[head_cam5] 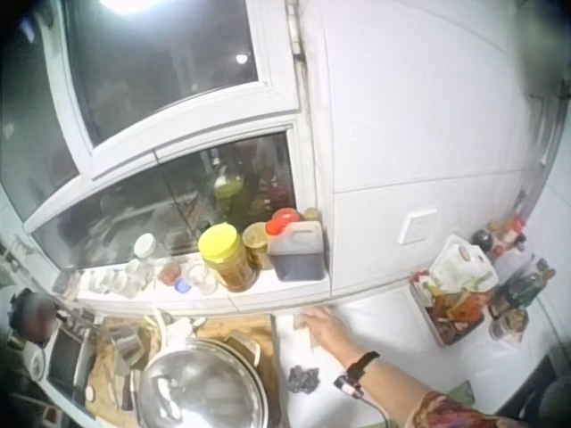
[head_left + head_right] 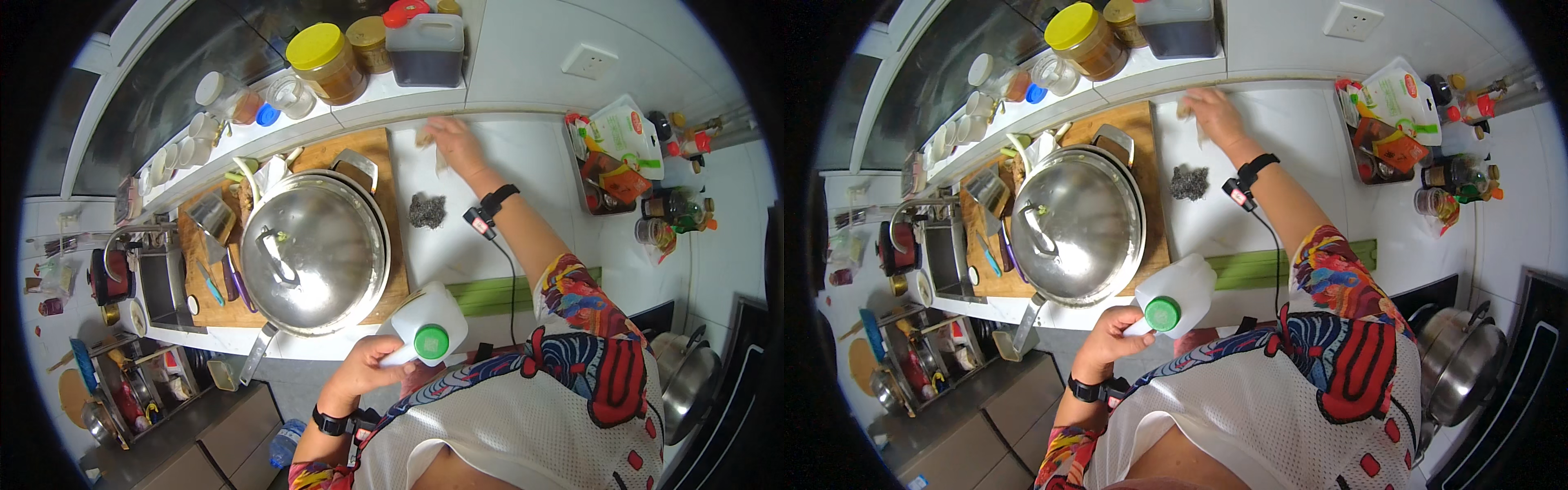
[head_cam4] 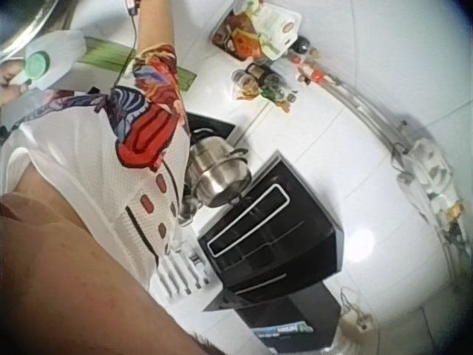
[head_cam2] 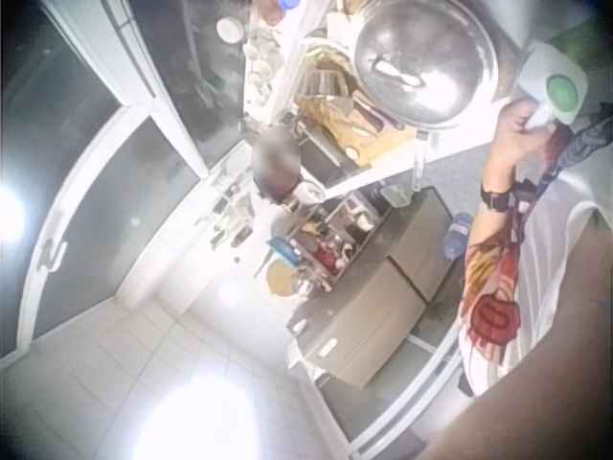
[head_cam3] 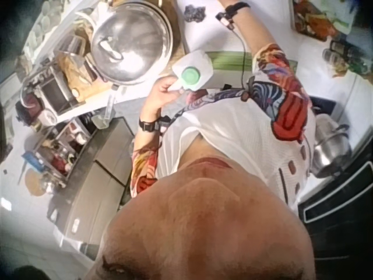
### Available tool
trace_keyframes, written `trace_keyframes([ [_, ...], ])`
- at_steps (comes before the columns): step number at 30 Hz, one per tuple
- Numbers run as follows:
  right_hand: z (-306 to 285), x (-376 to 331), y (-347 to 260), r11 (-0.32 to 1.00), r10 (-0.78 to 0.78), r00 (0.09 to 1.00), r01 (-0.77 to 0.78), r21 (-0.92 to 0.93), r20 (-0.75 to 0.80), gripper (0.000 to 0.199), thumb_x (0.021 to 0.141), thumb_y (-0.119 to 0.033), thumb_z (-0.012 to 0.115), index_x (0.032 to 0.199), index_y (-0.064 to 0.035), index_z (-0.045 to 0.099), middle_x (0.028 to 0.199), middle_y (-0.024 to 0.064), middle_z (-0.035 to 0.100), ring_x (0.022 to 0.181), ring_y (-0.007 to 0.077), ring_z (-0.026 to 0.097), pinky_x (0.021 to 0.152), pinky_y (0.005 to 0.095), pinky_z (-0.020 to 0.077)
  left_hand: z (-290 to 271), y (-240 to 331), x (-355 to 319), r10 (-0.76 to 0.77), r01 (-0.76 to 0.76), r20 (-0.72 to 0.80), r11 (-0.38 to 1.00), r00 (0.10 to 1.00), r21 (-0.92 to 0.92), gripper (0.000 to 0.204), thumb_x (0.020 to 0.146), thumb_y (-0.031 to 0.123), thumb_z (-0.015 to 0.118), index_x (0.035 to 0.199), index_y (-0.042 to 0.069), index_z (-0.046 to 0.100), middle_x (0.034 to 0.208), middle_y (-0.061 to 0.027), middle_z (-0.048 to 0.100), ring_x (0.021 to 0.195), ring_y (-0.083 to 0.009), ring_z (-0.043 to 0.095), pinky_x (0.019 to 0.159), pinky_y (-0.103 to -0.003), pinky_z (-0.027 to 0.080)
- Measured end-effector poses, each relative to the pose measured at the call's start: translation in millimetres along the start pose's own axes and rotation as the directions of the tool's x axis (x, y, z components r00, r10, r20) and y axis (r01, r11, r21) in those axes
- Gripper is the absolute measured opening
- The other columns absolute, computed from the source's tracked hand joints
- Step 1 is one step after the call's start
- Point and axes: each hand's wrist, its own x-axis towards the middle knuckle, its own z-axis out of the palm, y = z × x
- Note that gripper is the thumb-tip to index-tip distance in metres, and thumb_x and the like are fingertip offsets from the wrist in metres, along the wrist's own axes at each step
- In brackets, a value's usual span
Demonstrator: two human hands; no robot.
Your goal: The person cleans a kitchen countertop and backsplash. They first move several bottles and containers aside, then wipe the surfaces with a cloth and a steel wool pad, rinsing the pad at the sink. The person returns the items to the counter and continues wiping the countertop and wall area.
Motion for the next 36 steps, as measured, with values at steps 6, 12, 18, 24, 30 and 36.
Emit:
trace_keyframes([
  [6,-14,39,37,0.93,-0.267,0.962,0.243,-0.277,-0.052,0.026,0.074,-0.008,0.066,0.1,-0.0127,0.069,0.099,0.0035,0.061,0.094,0.0251,0.058,0.078,0.036,0.0506,-7,-13,2,-0.033,0.033,-0.003,0.999,0.999,-0.023,0.017,0.082,0.007,0.073,0.095,0.0,0.064,0.078,0.0027,0.059,0.074,-0.0054,0.051,0.065,-0.022,0.042],
  [12,3,20,25,0.953,0.041,0.998,-0.026,-0.302,0.044,0.027,0.077,-0.011,0.061,0.102,-0.0169,0.07,0.105,-0.0009,0.062,0.103,0.0217,0.056,0.085,0.0362,0.0486,-10,-17,1,-0.023,0.022,-0.034,0.999,0.999,-0.037,0.017,0.082,0.008,0.073,0.094,0.0,0.063,0.077,0.0016,0.058,0.073,-0.0055,0.05,0.065,-0.022,0.042],
  [18,28,71,-21,0.93,-0.366,0.926,0.363,-0.052,-0.097,0.03,0.074,-0.007,0.062,0.103,-0.0123,0.069,0.108,0.0012,0.063,0.102,0.023,0.057,0.08,0.0345,0.0502,-10,-18,-1,-0.008,0.006,-0.041,0.999,0.999,-0.036,0.019,0.083,0.009,0.073,0.097,0.0,0.064,0.079,0.0022,0.058,0.073,-0.0051,0.05,0.065,-0.021,0.042],
  [24,40,67,-14,0.857,-0.454,0.885,0.465,-0.221,0.104,0.033,0.079,-0.009,0.056,0.11,-0.0158,0.064,0.116,-0.0007,0.06,0.11,0.0201,0.054,0.092,0.0343,0.046,-7,-23,-4,-0.032,0.029,-0.046,0.998,0.998,-0.049,0.02,0.083,0.009,0.072,0.099,0.0,0.064,0.081,0.003,0.059,0.074,-0.0051,0.05,0.066,-0.021,0.042],
  [30,42,30,-2,0.961,-0.253,0.953,0.268,-0.073,0.166,0.04,0.076,0.001,0.056,0.113,-0.0109,0.064,0.122,0.0048,0.059,0.112,0.0263,0.054,0.093,0.0371,0.0463,-7,-29,-12,0.026,-0.026,-0.053,1.0,0.998,-0.003,0.019,0.083,0.009,0.072,0.099,0.0,0.065,0.082,0.0025,0.061,0.075,-0.0056,0.053,0.068,-0.021,0.044],
  [36,43,5,4,0.997,-0.082,0.956,0.08,0.017,0.281,0.03,0.079,-0.001,0.056,0.103,-0.0117,0.069,0.114,0.0051,0.062,0.11,0.0273,0.055,0.094,0.0365,0.0462,-3,-28,-24,0.063,-0.07,-0.114,0.996,0.991,-0.052,0.019,0.083,0.008,0.072,0.099,0.0,0.066,0.083,0.0022,0.062,0.077,-0.0058,0.054,0.069,-0.022,0.045],
])
